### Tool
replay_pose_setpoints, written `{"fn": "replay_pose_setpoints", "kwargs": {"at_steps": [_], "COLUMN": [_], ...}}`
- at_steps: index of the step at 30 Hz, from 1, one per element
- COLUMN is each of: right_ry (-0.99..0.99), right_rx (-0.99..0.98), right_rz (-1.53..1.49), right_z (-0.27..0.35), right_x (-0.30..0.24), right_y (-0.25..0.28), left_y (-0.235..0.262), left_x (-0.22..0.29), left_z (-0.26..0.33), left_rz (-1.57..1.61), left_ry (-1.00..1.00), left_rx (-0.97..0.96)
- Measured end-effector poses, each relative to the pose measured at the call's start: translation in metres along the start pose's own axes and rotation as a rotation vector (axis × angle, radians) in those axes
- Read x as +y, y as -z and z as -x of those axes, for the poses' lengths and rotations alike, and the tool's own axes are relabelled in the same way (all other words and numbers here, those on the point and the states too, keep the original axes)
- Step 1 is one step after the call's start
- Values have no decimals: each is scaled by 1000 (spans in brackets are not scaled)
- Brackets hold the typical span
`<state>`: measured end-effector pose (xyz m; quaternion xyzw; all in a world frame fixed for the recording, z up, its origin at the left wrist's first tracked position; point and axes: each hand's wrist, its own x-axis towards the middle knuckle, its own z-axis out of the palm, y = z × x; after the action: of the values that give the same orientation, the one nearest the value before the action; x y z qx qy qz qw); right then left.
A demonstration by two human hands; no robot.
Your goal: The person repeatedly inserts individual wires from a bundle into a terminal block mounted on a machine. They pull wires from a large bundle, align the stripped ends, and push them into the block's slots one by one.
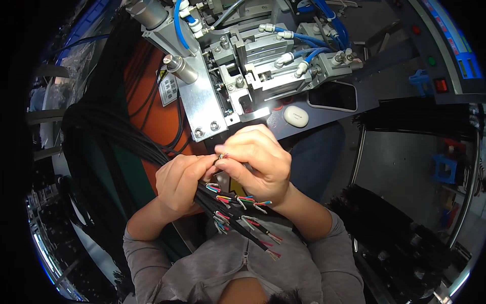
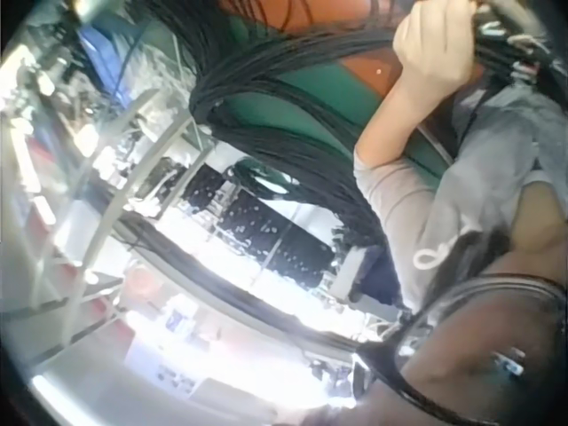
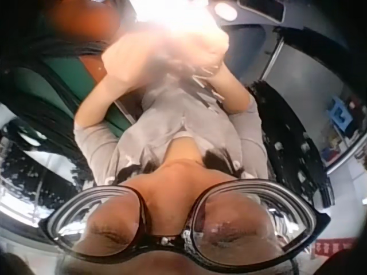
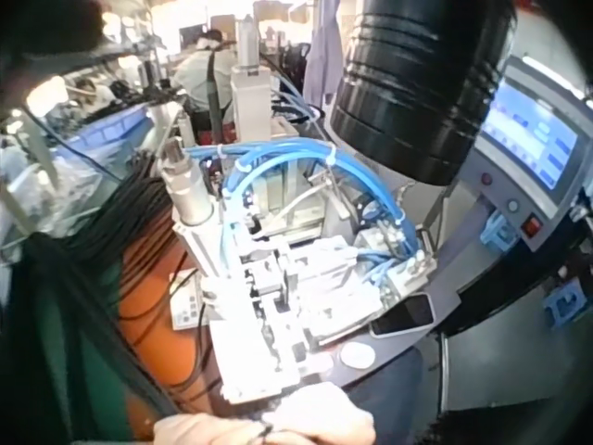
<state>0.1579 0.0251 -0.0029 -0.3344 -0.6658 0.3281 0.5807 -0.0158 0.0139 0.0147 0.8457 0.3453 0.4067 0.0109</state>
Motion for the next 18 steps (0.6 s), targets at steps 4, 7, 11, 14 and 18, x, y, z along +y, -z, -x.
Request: {"fn": "replay_pose_setpoints", "kwargs": {"at_steps": [4,7,11,14,18], "right_ry": [-352,-266,-289,-302,-190], "right_rx": [-54,47,133,141,110], "right_rz": [-264,-312,-200,-281,-185], "right_z": [0,7,3,10,9], "right_x": [-3,6,0,3,3], "right_y": [5,3,-2,0,-2], "left_y": [-1,-6,-6,-7,-7], "left_x": [0,0,1,1,1], "left_z": [0,3,4,3,4], "left_rz": [14,17,-5,13,19], "left_ry": [-7,4,13,14,22], "left_rx": [-6,-13,-33,-3,-16]}}
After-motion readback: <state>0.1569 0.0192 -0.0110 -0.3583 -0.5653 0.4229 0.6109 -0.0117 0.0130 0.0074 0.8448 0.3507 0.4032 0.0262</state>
